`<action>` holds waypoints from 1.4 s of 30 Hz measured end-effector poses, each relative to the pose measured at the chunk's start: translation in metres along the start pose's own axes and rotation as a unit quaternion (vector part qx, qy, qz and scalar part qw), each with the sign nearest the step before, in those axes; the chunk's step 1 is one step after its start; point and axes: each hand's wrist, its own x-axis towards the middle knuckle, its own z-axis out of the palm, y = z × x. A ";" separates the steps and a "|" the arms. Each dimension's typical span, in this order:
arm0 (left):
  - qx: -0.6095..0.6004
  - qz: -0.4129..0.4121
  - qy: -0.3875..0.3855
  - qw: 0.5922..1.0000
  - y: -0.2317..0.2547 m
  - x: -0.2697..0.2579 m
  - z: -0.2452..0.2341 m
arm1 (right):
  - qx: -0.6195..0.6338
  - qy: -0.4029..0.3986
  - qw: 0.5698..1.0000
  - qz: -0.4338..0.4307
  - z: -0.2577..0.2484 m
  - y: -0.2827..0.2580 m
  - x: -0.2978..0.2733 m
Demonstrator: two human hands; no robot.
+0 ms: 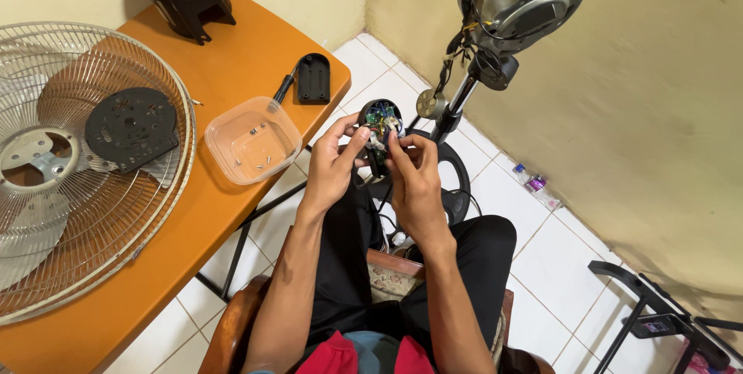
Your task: The person repairs a standing fan by connecting wires on a circuit board and securing the motor housing with a screwdriver. They handle the fan's motor, circuit board, and power cord, then tighten screws on the motor casing.
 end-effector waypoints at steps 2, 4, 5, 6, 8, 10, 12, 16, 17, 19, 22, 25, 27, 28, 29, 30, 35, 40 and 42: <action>-0.026 -0.004 -0.005 1.000 -0.001 -0.001 0.002 | 0.007 0.052 0.999 0.010 0.006 -0.005 -0.001; -0.040 0.002 -0.010 0.999 -0.004 -0.004 0.004 | -0.005 0.103 0.994 0.028 0.012 -0.009 -0.002; -0.041 0.011 -0.013 0.999 -0.005 -0.005 0.006 | -0.022 0.128 0.991 0.040 0.015 -0.010 -0.001; -0.041 0.020 -0.015 0.999 -0.006 -0.006 0.008 | -0.038 0.153 0.986 0.052 0.017 -0.011 -0.001; -0.091 0.002 -0.025 0.996 -0.008 -0.005 0.009 | -0.031 0.176 0.982 0.055 0.019 -0.011 0.000; -0.114 -0.009 -0.027 0.993 -0.009 -0.005 0.009 | -0.026 0.186 0.980 0.058 0.020 -0.011 0.000; -0.111 -0.013 -0.024 0.993 -0.009 -0.005 0.008 | -0.023 0.185 0.981 0.061 0.020 -0.010 -0.001; -0.128 -0.004 -0.019 0.992 -0.009 -0.005 0.005 | -0.021 0.160 0.985 0.061 0.016 -0.005 0.000; -0.123 -0.008 -0.017 0.992 -0.009 -0.005 0.004 | -0.015 0.154 0.986 0.059 0.015 -0.004 0.001; -0.116 -0.012 -0.016 0.993 -0.007 -0.003 0.002 | -0.011 0.143 0.988 0.056 0.013 -0.003 0.003; -0.114 -0.011 -0.022 0.993 -0.003 -0.002 0.002 | -0.019 0.127 0.990 0.059 0.011 -0.003 0.003; -0.096 0.011 -0.030 0.995 0.007 -0.003 0.001 | -0.026 0.108 0.993 0.047 0.009 -0.001 0.005; -0.060 0.029 -0.032 0.997 0.014 -0.004 -0.001 | -0.022 0.084 0.996 0.013 0.006 0.002 0.006; -0.031 0.033 -0.039 0.998 0.017 -0.004 -0.001 | -0.032 0.079 0.996 0.004 0.006 0.004 0.007; -0.001 0.036 -0.045 0.998 0.020 -0.004 -0.002 | -0.042 0.075 0.996 -0.005 0.007 0.005 0.008; 0.028 0.040 -0.051 0.998 0.023 -0.004 -0.002 | -0.052 0.070 0.996 -0.014 0.007 0.007 0.008; 0.075 0.024 -0.052 0.996 0.027 -0.004 -0.002 | -0.001 0.016 1.000 -0.023 0.006 0.009 0.010; 0.048 0.041 -0.059 0.996 0.027 -0.003 -0.001 | -0.054 0.022 0.998 -0.006 0.006 0.000 0.012; 0.026 0.033 -0.065 0.997 0.026 -0.004 -0.001 | -0.063 0.040 0.997 0.002 0.006 -0.005 0.012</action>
